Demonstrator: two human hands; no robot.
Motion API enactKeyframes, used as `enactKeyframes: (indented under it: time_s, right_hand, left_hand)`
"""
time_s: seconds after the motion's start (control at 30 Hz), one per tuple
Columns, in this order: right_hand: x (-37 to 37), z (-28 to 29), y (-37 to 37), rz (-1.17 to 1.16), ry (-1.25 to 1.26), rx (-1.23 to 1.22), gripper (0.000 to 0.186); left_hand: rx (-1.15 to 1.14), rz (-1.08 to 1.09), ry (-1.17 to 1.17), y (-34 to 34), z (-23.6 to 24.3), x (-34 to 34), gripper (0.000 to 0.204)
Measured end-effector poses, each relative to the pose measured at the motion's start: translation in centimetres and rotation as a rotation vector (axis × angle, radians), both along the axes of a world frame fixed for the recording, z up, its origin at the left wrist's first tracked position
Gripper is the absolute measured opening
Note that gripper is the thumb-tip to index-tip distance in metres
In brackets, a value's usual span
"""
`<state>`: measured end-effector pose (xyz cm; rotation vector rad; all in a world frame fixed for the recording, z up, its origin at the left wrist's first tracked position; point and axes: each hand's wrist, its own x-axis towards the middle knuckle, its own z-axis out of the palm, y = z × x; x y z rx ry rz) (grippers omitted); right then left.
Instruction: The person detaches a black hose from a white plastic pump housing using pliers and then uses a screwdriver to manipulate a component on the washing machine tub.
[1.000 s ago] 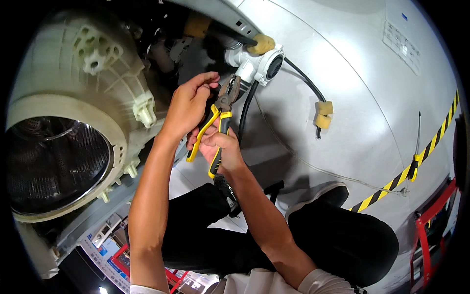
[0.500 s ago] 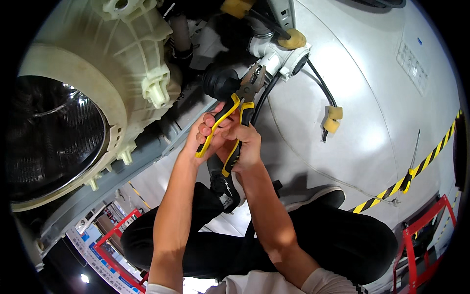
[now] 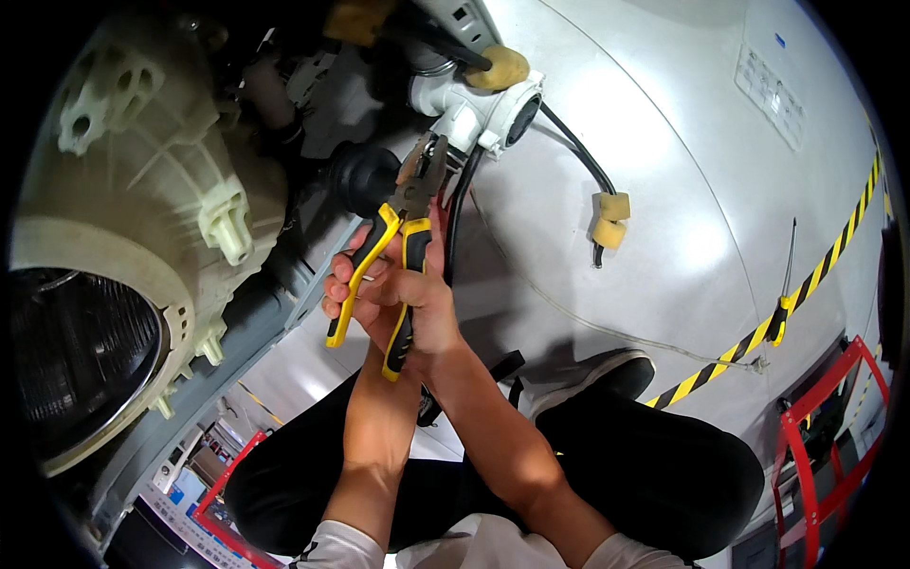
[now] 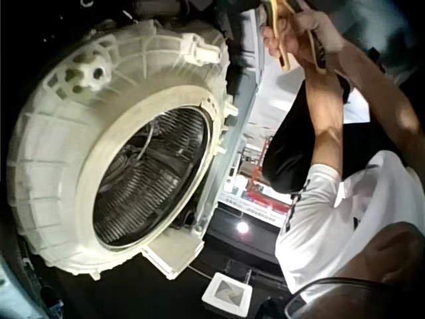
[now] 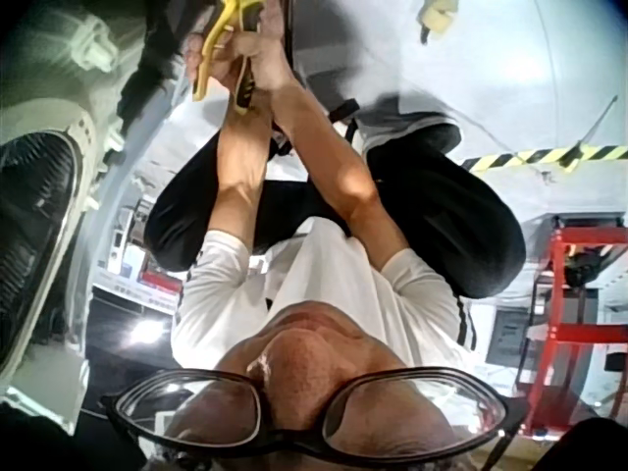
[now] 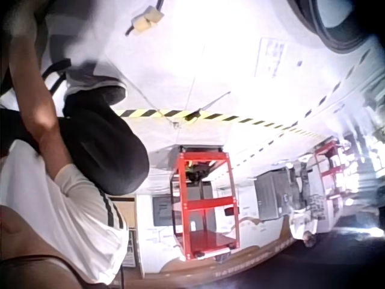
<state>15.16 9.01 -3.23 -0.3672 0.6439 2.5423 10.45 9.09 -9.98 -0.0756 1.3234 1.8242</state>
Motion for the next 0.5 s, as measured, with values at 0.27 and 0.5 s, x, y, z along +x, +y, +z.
enactKeyframes:
  time_s: [0.27,0.5]
  right_hand:
    - [-1.3,-1.2,-1.5,-0.129,0.21,-0.09,0.052]
    - [-1.5,-0.8,-1.4,-0.187,0.363,-0.117,0.053]
  left_hand:
    - [-0.086,0.02,0.086,-0.9,0.3,0.4,0.042]
    - [-0.097,0.041,0.103,0.0,-0.1,0.7,0.042]
